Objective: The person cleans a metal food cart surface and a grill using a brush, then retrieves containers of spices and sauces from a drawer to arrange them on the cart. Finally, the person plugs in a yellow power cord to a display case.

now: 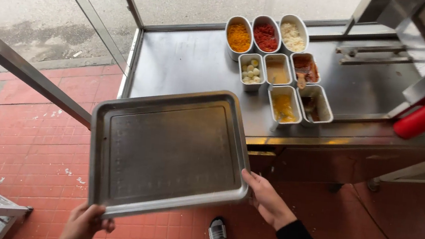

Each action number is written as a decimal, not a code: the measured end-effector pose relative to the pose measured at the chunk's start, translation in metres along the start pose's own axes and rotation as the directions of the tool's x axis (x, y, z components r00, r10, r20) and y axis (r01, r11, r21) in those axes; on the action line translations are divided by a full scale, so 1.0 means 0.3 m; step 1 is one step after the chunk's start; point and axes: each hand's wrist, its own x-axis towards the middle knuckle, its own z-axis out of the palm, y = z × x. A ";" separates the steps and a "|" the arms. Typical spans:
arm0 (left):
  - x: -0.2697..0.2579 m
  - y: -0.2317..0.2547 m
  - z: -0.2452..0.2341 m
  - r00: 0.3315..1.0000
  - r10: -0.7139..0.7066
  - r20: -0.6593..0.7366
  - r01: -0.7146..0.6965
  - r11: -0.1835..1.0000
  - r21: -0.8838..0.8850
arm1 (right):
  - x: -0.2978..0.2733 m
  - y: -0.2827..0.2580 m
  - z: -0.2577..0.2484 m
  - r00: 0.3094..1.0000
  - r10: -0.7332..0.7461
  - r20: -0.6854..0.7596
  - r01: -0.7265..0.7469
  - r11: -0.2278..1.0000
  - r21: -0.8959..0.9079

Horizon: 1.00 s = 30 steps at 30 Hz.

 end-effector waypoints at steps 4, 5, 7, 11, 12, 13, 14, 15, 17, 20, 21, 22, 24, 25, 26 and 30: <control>-0.252 0.095 0.223 0.990 -0.107 0.087 0.086 0.972 0.217 | -0.184 0.035 -0.200 0.967 -0.060 -0.248 -0.004 0.968 -0.250; -0.257 0.058 0.299 0.991 -0.106 0.084 0.085 0.972 0.218 | -0.244 0.050 -0.281 0.968 -0.060 -0.244 -0.003 0.968 -0.251; -0.248 -0.009 0.469 0.946 -0.093 0.309 -0.092 0.840 0.535 | -0.367 0.069 -0.454 0.898 -0.231 -0.374 0.195 0.972 -0.130; -0.290 -0.011 0.968 0.767 0.447 0.461 -0.639 0.467 0.611 | -0.625 0.123 -0.760 0.784 -0.133 -0.606 0.084 0.991 -0.109; -0.332 0.012 1.111 0.664 0.522 0.535 -0.738 0.345 0.580 | -0.714 0.124 -0.792 0.769 -0.148 -0.622 0.134 0.988 -0.069; -0.378 0.035 1.254 0.547 0.582 0.602 -0.817 0.214 0.535 | -0.801 0.125 -0.823 0.753 -0.164 -0.638 0.186 0.982 -0.033; -0.404 0.037 1.375 0.533 0.576 0.620 -0.832 0.221 0.509 | -0.819 0.195 -0.926 0.732 -0.161 -0.662 0.193 0.981 -0.026; -0.435 0.039 1.498 0.472 0.571 0.672 -0.857 0.118 0.502 | -0.840 0.264 -1.030 0.673 -0.212 -0.708 0.269 0.963 -0.032; -0.474 0.028 1.706 0.389 0.544 0.743 -0.889 0.010 0.458 | -0.921 0.373 -1.169 0.587 -0.241 -0.773 0.348 0.937 -0.027; -0.530 -0.053 1.969 0.296 0.485 0.823 -0.909 -0.121 0.398 | -1.123 0.472 -1.263 0.493 -0.180 -0.851 0.400 0.916 0.038; -0.561 -0.080 2.041 0.183 0.503 0.845 -0.920 -0.214 0.327 | -1.192 0.484 -1.274 0.459 -0.220 -0.861 0.479 0.877 0.031; -0.587 -0.106 2.115 0.067 0.513 0.856 -0.917 -0.305 0.255 | -1.252 0.492 -1.281 0.420 -0.258 -0.870 0.554 0.833 0.020; -0.627 -0.175 2.259 -0.011 0.463 0.886 -0.941 -0.304 0.147 | -1.336 0.566 -1.382 0.296 -0.223 -0.929 0.477 0.877 -0.059; -0.643 -0.206 2.324 -0.058 0.426 0.903 -0.948 -0.306 0.084 | -1.369 0.602 -1.426 0.206 -0.215 -0.955 0.375 0.919 -0.126; -0.652 -0.230 2.378 -0.083 0.410 0.908 -0.952 -0.304 0.050 | -1.414 0.595 -1.438 0.184 -0.191 -0.964 0.379 0.919 -0.109; -0.702 -0.309 2.577 0.050 0.082 0.995 -0.990 -0.130 0.060 | -1.526 0.628 -1.542 -0.055 -0.360 -0.931 0.282 0.889 -0.360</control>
